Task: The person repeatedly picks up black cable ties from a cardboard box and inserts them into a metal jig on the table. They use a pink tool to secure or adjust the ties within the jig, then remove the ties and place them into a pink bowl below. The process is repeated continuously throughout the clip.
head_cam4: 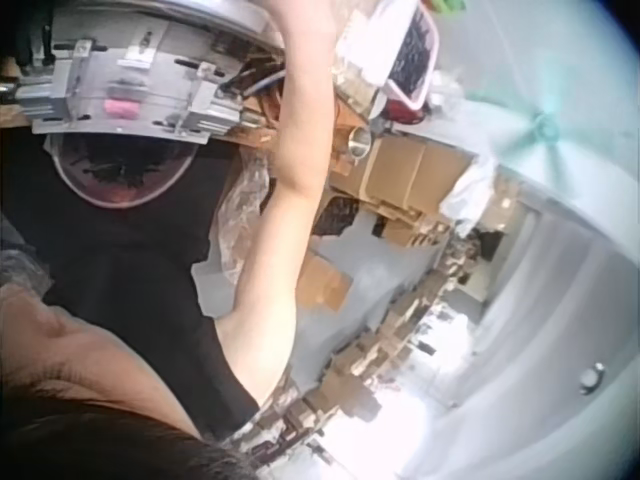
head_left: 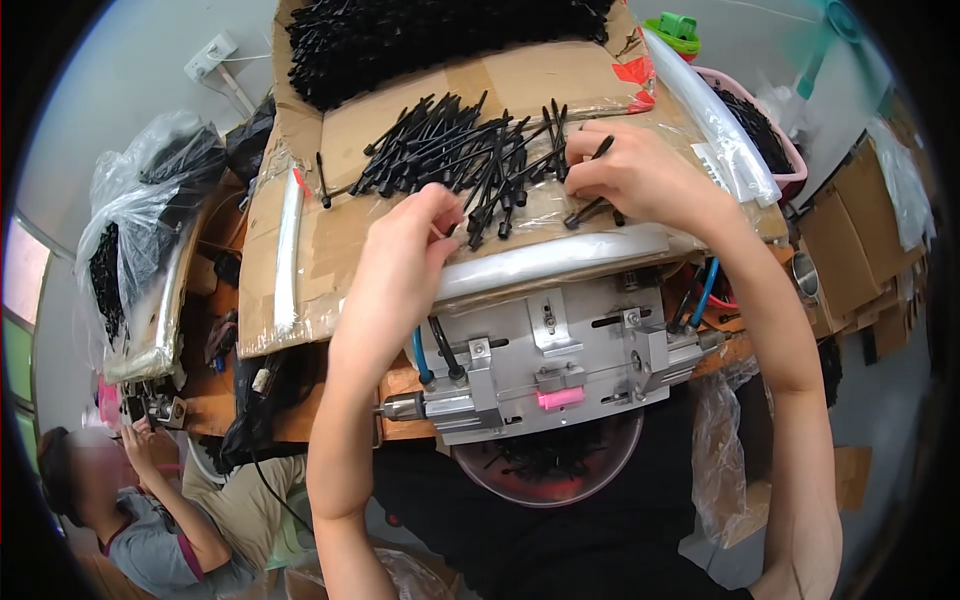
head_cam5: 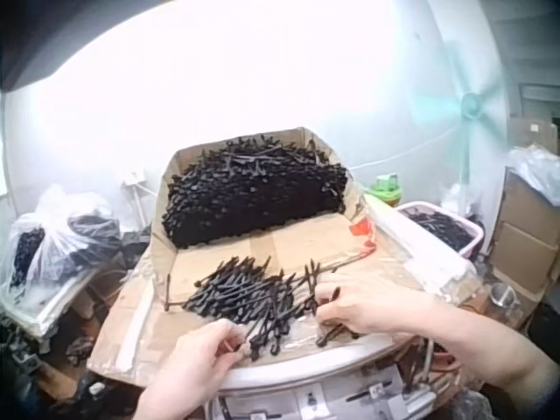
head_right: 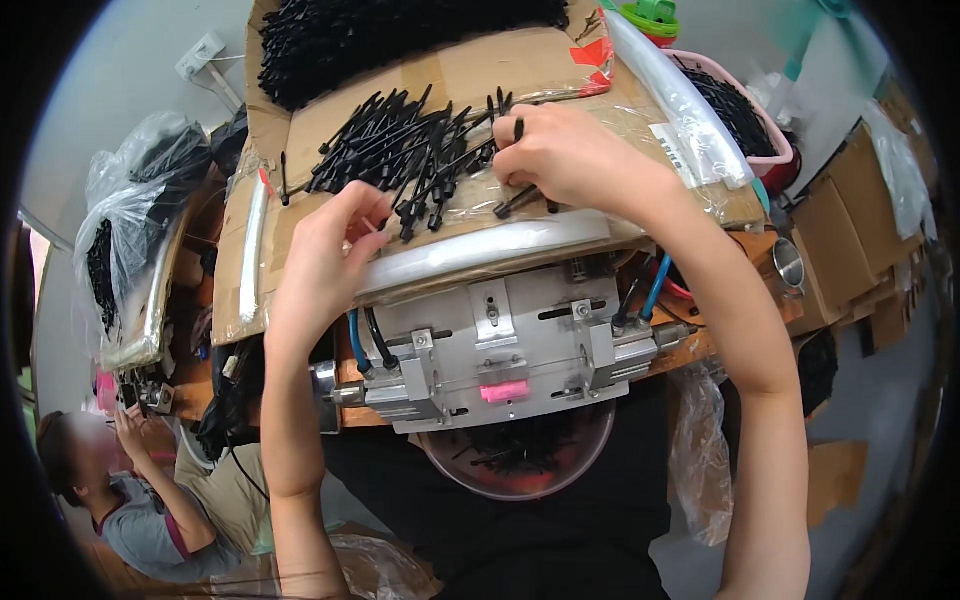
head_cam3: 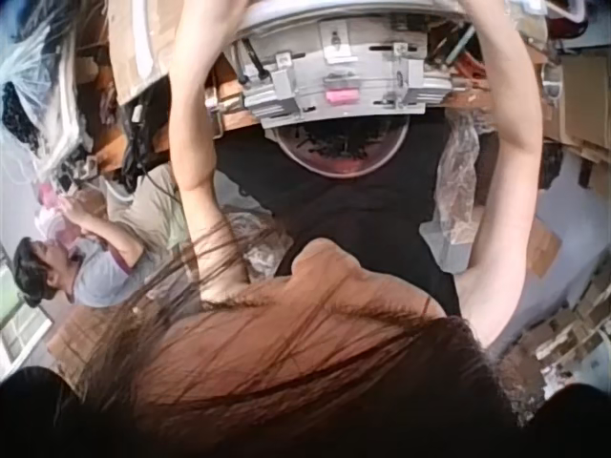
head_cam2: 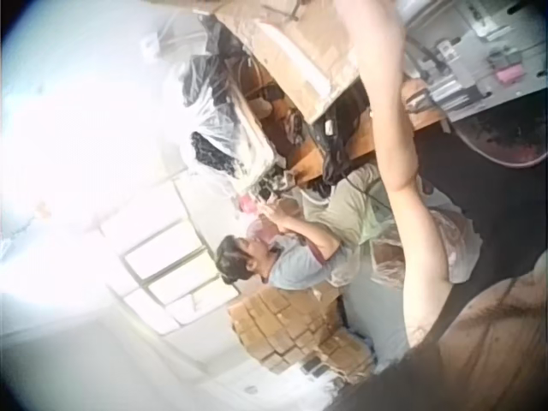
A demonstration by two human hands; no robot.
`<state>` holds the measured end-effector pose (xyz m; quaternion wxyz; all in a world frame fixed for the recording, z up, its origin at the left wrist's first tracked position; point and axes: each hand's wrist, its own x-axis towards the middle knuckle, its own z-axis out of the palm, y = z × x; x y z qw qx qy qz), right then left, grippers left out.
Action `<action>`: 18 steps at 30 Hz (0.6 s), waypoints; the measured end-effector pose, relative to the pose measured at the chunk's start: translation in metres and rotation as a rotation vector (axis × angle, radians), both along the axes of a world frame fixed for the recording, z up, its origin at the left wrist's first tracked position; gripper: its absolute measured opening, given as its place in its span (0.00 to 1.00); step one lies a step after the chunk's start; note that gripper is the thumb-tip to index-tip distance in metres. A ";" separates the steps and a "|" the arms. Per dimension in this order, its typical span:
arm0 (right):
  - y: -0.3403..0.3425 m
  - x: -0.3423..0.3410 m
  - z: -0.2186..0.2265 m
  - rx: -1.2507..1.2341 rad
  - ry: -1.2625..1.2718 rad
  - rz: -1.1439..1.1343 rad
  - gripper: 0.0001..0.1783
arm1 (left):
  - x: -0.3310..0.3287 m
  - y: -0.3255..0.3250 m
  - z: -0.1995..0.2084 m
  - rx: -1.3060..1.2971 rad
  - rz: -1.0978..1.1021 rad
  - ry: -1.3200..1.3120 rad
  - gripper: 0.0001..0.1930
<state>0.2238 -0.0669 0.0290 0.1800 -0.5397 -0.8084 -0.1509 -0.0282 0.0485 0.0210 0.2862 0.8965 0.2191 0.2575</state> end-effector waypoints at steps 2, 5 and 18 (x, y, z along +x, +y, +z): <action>-0.006 0.007 0.003 -0.039 0.128 0.002 0.03 | -0.009 0.003 0.006 -0.004 -0.053 0.069 0.10; 0.005 -0.002 0.005 -0.090 0.152 -0.039 0.04 | -0.030 0.010 0.007 0.002 -0.153 0.128 0.09; 0.013 -0.022 -0.018 0.349 0.359 -0.154 0.08 | -0.067 -0.128 -0.050 0.276 0.127 -0.038 0.40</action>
